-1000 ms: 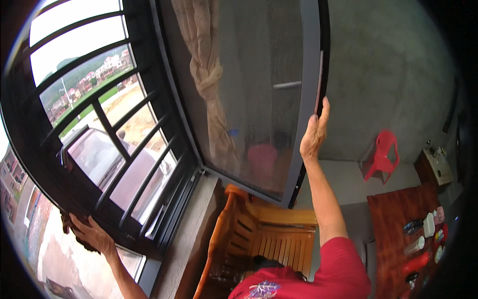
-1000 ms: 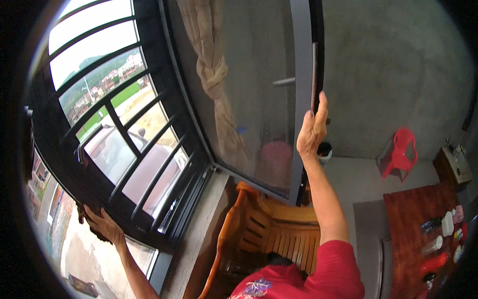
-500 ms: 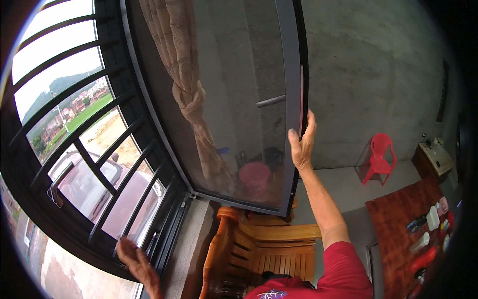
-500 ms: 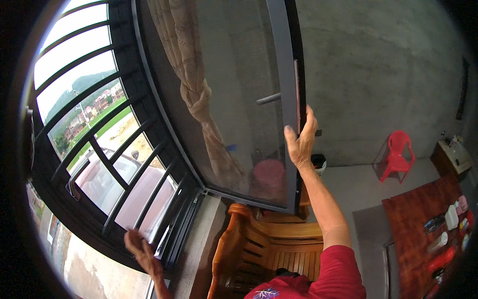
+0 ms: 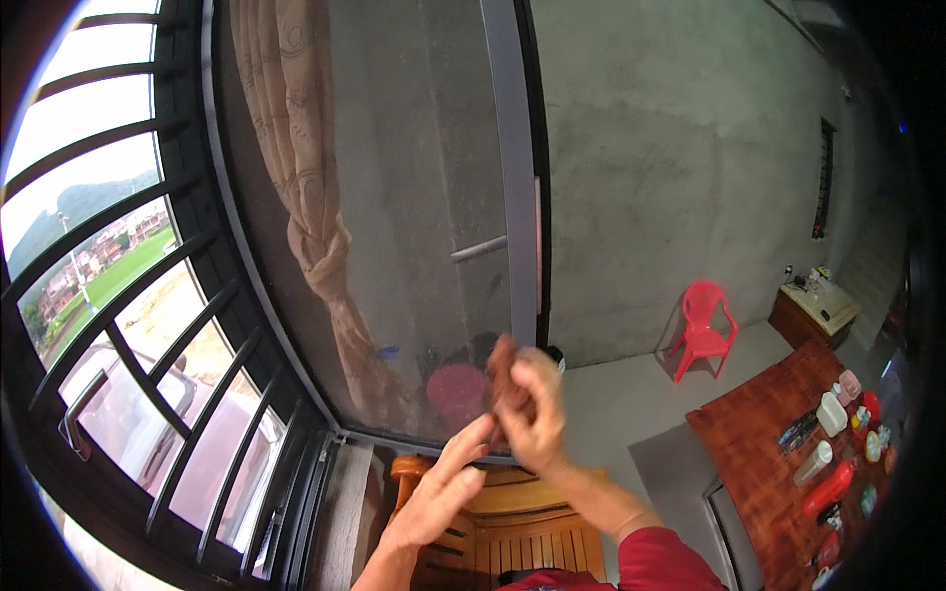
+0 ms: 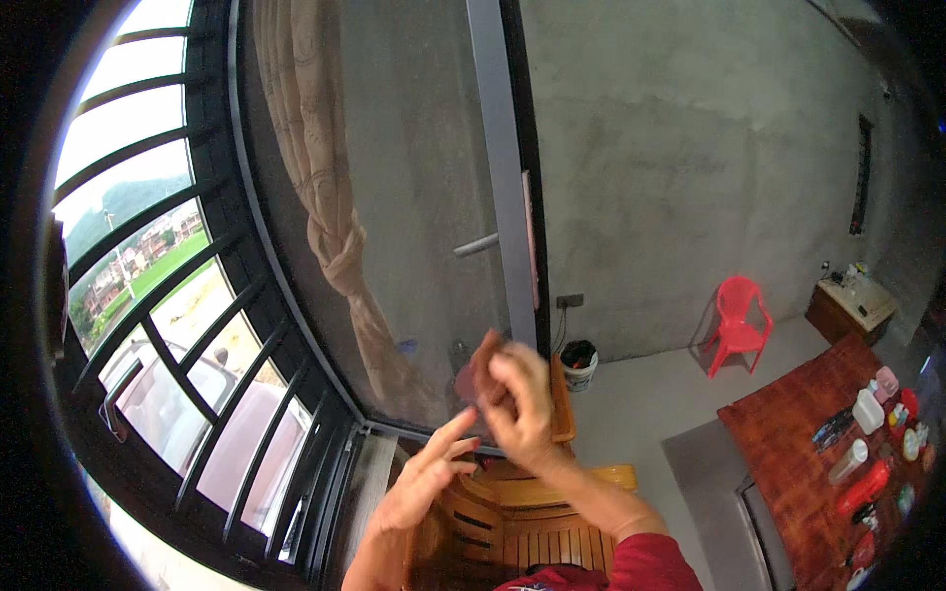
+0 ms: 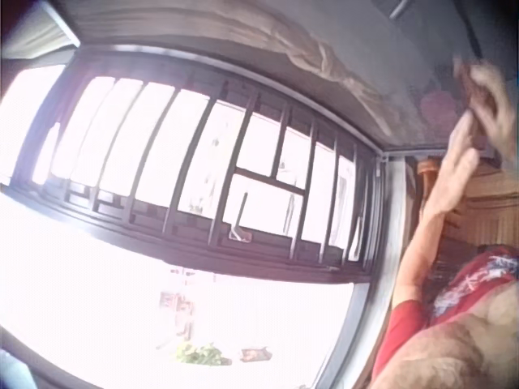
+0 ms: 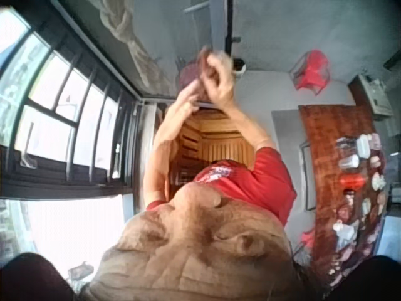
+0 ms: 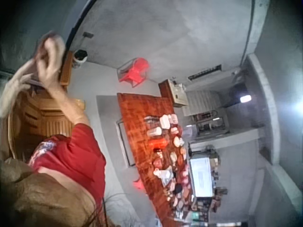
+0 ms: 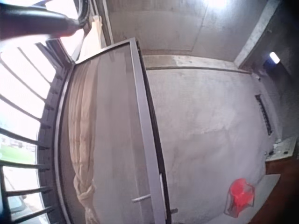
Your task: The person wipes a wooden bench with a cloth, then moves to the window to wipe the frame and screen. The person uses a pink basin to hold water and a brown cloth to clean the surfaces.
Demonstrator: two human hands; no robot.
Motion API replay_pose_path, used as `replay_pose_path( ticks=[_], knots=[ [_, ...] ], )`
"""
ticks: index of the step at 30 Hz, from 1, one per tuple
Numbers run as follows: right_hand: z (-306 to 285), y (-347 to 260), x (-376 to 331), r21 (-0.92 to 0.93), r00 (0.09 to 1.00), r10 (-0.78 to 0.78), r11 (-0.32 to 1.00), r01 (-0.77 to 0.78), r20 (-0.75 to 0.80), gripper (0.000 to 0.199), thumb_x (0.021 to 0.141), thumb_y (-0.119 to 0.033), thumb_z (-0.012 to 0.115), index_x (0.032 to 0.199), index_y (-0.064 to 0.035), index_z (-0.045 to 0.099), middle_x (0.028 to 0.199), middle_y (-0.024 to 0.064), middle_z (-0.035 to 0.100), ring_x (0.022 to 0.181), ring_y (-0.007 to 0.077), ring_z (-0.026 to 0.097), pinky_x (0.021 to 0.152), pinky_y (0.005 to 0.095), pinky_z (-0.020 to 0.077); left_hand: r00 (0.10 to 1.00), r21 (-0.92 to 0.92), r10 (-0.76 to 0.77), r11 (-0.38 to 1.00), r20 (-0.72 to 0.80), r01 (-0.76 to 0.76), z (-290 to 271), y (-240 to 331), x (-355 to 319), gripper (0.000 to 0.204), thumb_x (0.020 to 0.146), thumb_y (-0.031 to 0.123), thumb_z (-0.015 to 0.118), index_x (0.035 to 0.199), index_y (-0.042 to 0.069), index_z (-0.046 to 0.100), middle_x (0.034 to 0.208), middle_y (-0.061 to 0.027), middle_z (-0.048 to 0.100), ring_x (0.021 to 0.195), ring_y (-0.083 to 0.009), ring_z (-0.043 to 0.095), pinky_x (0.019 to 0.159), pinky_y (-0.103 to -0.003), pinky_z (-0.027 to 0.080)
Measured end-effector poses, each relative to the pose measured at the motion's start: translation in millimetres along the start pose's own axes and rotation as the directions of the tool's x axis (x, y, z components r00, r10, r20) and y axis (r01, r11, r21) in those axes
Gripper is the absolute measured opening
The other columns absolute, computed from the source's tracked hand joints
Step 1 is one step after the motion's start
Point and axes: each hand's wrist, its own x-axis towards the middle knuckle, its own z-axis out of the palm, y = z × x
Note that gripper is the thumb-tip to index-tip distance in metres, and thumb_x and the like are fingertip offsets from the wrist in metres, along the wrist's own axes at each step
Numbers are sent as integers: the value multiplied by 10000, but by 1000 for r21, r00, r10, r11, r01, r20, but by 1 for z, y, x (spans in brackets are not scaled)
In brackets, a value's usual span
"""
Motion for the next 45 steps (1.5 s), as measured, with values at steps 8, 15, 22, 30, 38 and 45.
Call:
replay_pose_path(
  ticks=[8,15,22,30,38,45],
  knots=[
    [-39,25,264,-671,915,-389,653,352,102,597,804,-219,673,1347,-162,433,1353,204,271,1223,398,320,986,474,375,997,484,43,875,-71,-3,3,-51,52,485,919,252,575,1333,61,409,1329,-175,350,1158,-314,471,893,-401,467],
    [-34,57,221,-628,895,-339,638,445,290,667,777,-105,705,1371,-206,419,1380,196,212,1199,401,326,1012,472,385,976,615,189,784,-109,-84,8,-81,112,627,889,175,588,1417,85,262,1454,-221,87,1323,-431,255,1042,-480,352],
    [-45,53,245,-534,806,-453,604,591,380,528,705,-5,699,1181,-216,610,1293,134,340,1164,343,379,980,425,404,974,671,212,734,-86,-101,1,-100,125,766,882,177,612,1464,102,120,1469,-241,3,1344,-456,193,1073,-486,313],
    [-36,66,331,-410,929,-367,840,355,51,400,813,-156,667,1197,-232,587,1248,135,359,1114,315,408,969,428,410,977,608,200,786,-76,-113,6,-111,126,767,896,228,605,1466,96,109,1484,-212,15,1367,-421,151,1100,-471,273],
    [-47,42,240,-725,864,-360,478,496,353,384,742,-171,695,1122,-201,649,1099,87,481,929,270,464,788,386,473,987,639,119,769,-105,-25,5,-112,117,709,889,201,604,1445,68,185,1505,-213,42,1386,-385,141,1088,-446,300],
    [-35,47,141,-768,778,-295,178,615,555,424,703,-135,625,1126,-130,628,1097,145,489,882,270,478,656,348,427,994,554,-49,827,-102,97,8,-112,94,536,919,273,556,1365,46,365,1455,-187,236,1324,-368,309,1048,-447,351]
  ],
)
